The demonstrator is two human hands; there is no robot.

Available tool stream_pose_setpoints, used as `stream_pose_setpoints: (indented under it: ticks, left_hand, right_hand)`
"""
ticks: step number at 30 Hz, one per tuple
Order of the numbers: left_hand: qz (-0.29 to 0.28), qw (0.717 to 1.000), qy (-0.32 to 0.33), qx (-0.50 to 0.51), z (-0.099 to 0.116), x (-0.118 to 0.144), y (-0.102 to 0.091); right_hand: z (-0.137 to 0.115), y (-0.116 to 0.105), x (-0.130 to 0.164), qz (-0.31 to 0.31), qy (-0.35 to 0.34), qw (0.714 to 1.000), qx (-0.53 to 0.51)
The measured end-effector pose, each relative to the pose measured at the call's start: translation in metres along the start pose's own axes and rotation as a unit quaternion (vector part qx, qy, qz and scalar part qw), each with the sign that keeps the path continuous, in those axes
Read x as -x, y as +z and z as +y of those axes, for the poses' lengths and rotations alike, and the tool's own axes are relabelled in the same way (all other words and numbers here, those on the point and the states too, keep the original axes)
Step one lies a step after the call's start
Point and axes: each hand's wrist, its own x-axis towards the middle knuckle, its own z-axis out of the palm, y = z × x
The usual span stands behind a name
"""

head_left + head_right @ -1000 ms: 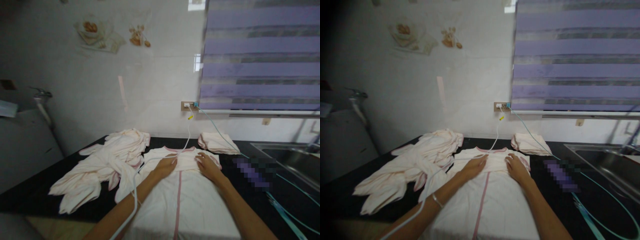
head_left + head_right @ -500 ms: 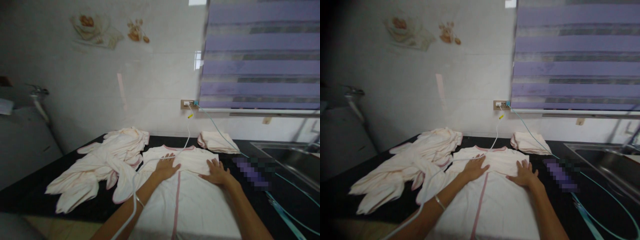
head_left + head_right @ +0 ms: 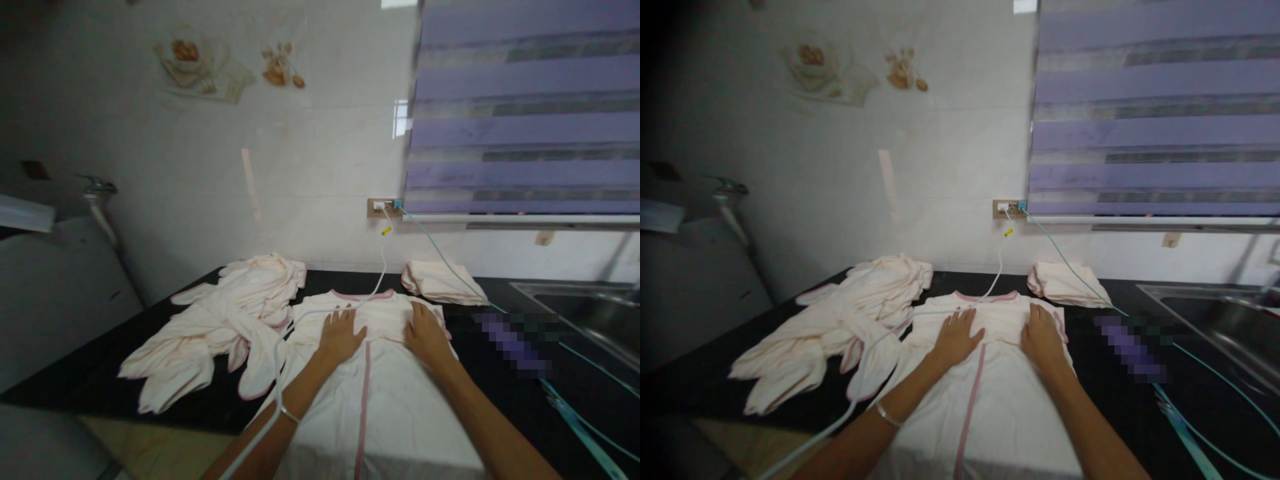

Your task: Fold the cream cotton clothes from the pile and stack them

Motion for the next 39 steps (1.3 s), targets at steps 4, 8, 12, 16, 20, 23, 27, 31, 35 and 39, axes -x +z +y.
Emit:
stream_pose_setpoints:
  ticks: [4,8,12,16,20,23,27,31,35,39]
  left_hand:
    - [0.030,0.999,-0.003,-0.024,-0.017,0.010,-0.005]
    - [-0.020,0.995,-0.087,-0.036,-0.044,0.016,-0.011]
    - [-0.058,0.989,-0.130,-0.035,-0.049,0.018,-0.016]
    - [-0.045,0.989,-0.129,-0.048,-0.038,0.025,-0.016]
    - [-0.041,0.993,-0.103,-0.046,-0.040,0.030,-0.014]
    - [-0.056,0.996,-0.068,-0.027,-0.049,0.029,-0.016]
    - [-0.019,0.998,0.000,0.056,-0.056,0.029,-0.034]
    - [0.135,0.970,0.006,0.200,-0.049,0.056,-0.067]
    - [0.238,0.907,-0.168,0.303,-0.052,0.126,-0.087]
    - [0.298,0.832,-0.301,0.358,-0.067,0.217,-0.077]
  right_hand:
    - [0.010,0.012,0.006,-0.085,0.026,0.993,0.084]
    - [0.017,0.018,0.005,-0.094,0.055,0.989,0.095]
    - [0.031,0.021,-0.005,-0.137,0.025,0.987,0.082]
    - [0.049,0.021,-0.013,-0.160,-0.012,0.984,0.073]
    - [0.057,0.022,-0.015,-0.161,-0.020,0.984,0.067]
    - [0.059,0.023,-0.015,-0.153,-0.030,0.986,0.056]
    - [0.058,0.021,-0.011,-0.096,-0.068,0.993,-0.009]
    - [0.052,-0.001,-0.010,0.000,-0.068,0.987,-0.146]
    - [0.042,-0.049,0.003,0.087,-0.046,0.967,-0.236]
    - [0.033,-0.082,0.092,0.236,0.083,0.936,-0.248]
